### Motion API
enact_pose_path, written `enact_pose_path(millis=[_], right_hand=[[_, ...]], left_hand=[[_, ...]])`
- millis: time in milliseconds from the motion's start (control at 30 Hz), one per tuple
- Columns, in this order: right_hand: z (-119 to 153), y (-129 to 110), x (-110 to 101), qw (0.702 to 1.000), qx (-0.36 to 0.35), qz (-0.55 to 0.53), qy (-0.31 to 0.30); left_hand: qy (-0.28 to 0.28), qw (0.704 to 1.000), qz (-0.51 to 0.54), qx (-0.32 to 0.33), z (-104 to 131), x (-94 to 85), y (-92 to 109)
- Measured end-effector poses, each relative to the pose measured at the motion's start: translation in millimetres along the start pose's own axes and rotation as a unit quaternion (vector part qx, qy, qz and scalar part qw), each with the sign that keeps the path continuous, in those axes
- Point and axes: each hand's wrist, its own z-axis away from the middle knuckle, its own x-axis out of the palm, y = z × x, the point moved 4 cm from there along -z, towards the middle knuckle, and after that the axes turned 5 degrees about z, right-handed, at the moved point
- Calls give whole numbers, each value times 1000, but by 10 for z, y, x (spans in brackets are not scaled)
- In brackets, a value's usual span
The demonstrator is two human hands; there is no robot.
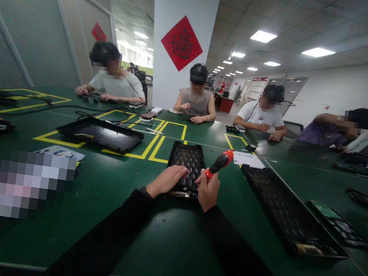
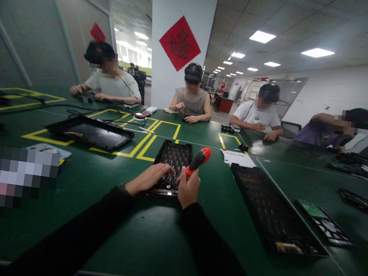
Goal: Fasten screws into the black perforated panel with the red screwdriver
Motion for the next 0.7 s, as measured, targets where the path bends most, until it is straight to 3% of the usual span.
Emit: enact_pose_path(millis=[700], right_hand=[[-19,-8,52,999,2,4,-42]], left_hand=[[-8,1000,0,-8,5,-9,10]])
